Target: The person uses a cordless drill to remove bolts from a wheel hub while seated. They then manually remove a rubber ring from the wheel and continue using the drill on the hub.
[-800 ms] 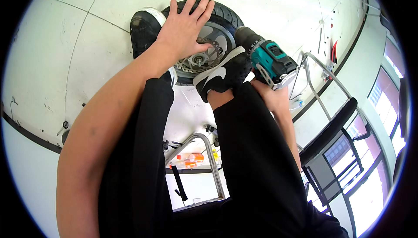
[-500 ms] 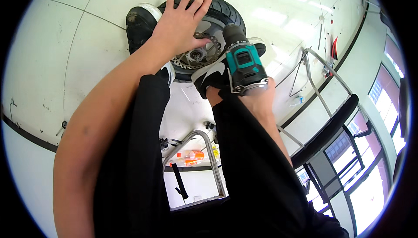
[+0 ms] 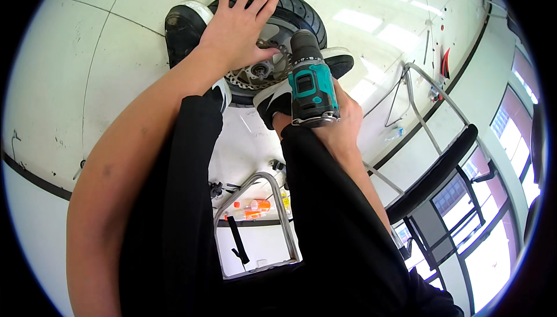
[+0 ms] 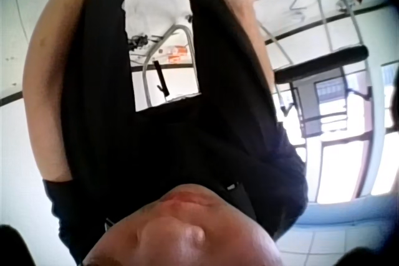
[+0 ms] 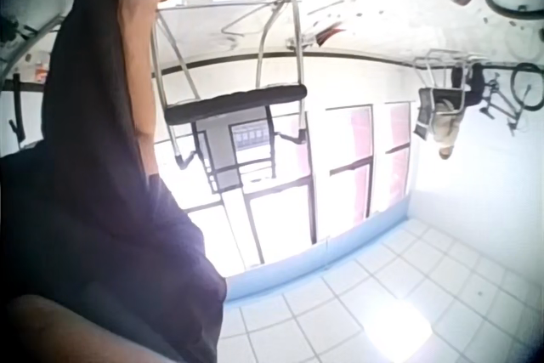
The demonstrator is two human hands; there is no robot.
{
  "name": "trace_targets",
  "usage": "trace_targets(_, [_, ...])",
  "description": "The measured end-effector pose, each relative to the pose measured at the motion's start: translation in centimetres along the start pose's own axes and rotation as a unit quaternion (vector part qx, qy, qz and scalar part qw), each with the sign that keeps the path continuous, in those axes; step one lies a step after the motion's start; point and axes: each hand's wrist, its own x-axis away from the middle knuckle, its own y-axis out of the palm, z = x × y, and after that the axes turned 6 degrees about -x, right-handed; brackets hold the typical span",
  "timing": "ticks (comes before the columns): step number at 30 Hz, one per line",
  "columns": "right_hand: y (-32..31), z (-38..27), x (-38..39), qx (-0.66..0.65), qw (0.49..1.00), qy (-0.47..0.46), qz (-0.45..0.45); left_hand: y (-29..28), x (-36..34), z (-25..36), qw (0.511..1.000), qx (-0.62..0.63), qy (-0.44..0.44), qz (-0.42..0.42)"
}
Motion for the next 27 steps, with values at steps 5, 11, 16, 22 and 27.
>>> trace_targets(5, [-0.4,0.2,-0.1,0.037,0.998,-0.024,-0.038,0.2,0.0,0.1,1.0,0.009,0.001,0.012])
trace_targets(11, [-0.4,-0.2,-0.4,0.074,0.994,-0.023,-0.076,0.1,0.1,0.0,1.0,0.006,-0.001,0.011])
trace_targets(16, [-0.1,0.2,-0.4,0.05,0.996,-0.022,-0.066,0.1,0.0,0.1,1.0,0.008,0.001,0.01])
trace_targets(22, [-0.4,-0.4,-0.6,0.092,0.993,-0.024,-0.072,-0.9,0.0,0.3,1.0,-0.004,-0.001,0.004])
trace_targets(27, [-0.3,-0.5,-0.7,0.103,0.992,-0.028,-0.063,-0.8,-0.1,0.3,1.0,-0.005,0.004,0.009])
